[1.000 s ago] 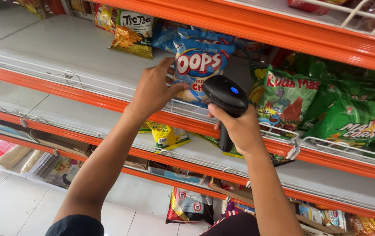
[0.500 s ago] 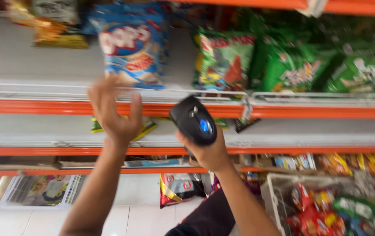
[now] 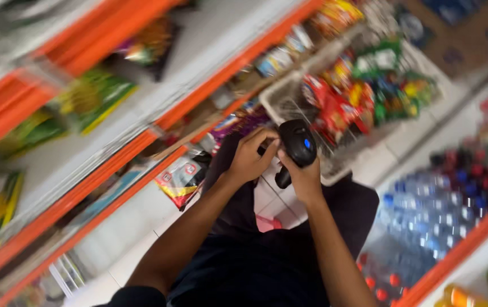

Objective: The person takes snack bags from a basket, scans their barcodes with a handheld barcode scanner, and places them onto store shelves.

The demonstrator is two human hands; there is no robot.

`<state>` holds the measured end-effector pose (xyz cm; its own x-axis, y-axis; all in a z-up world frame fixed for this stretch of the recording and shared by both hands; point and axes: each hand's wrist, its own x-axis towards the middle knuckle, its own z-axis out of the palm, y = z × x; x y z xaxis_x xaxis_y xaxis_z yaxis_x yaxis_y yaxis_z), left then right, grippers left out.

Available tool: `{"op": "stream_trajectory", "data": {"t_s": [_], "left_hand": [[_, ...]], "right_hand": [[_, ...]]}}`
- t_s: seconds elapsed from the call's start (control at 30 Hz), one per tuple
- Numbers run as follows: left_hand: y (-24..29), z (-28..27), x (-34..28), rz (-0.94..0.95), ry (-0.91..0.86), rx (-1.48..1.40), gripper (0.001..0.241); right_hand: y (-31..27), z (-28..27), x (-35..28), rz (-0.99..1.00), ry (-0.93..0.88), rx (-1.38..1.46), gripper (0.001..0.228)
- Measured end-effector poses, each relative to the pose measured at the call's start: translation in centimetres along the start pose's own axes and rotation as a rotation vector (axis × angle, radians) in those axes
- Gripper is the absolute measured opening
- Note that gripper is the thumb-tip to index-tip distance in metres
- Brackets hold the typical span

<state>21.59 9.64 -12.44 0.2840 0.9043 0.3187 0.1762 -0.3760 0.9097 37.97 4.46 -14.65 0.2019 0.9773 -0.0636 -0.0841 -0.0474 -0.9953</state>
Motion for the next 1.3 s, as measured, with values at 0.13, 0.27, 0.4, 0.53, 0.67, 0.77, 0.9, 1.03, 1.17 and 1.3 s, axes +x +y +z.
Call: {"op": "stream_trajectory", "data": {"t_s": [0.13, 0.27, 0.4, 0.53, 0.67, 0.77, 0.9, 1.03, 1.17, 1.3], "left_hand": [[-3.4, 7.1, 2.4, -0.085, -0.190, -0.056, 0.018], [-8.0, 11.4, 4.4, -0.081, -0.304, 0.090, 0.026], [-12.2, 14.9, 6.8, -0.130, -0.390, 0.098, 0.036], [-17.1, 19.5, 9.2, -0.132, -0.469, 0.085, 0.062], [-22.0, 25.1, 10.6, -0.420, -0.445, 0.013, 0.093], [-24.6, 28.5, 10.9, -0.676, -0.200, 0.085, 0.086], [-26.2, 29.8, 10.8, -0.780, -0.121, 0.126, 0.084], [-25.2, 29.1, 10.3, -0.867, -0.105, -0.204, 0.070], [-21.8, 26.7, 9.6, -0.931, -0.153, -0.793, 0.046], [-15.3, 22.8, 7.5, -0.771, -0.073, -0.758, 0.053]], "right_hand": [[3.5, -6.2, 1.0, 0.199, 0.145, 0.112, 0.033], [6.1, -9.9, 2.3, 0.339, 0.282, 0.218, 0.031], [7.6, -13.1, 3.3, 0.469, 0.371, 0.322, 0.035], [9.2, -15.9, 3.5, 0.491, 0.377, 0.506, 0.038], [10.4, -17.2, 3.5, 0.490, 0.362, 0.580, 0.040], [10.6, -17.6, 3.4, 0.493, 0.349, 0.612, 0.039], [10.7, -18.0, 3.5, 0.506, 0.359, 0.664, 0.037], [10.7, -17.9, 3.2, 0.483, 0.378, 0.709, 0.035], [9.8, -17.7, 2.7, 0.325, 0.528, 0.740, 0.033], [6.9, -17.0, 2.3, 0.232, 0.638, 0.644, 0.035]]}}
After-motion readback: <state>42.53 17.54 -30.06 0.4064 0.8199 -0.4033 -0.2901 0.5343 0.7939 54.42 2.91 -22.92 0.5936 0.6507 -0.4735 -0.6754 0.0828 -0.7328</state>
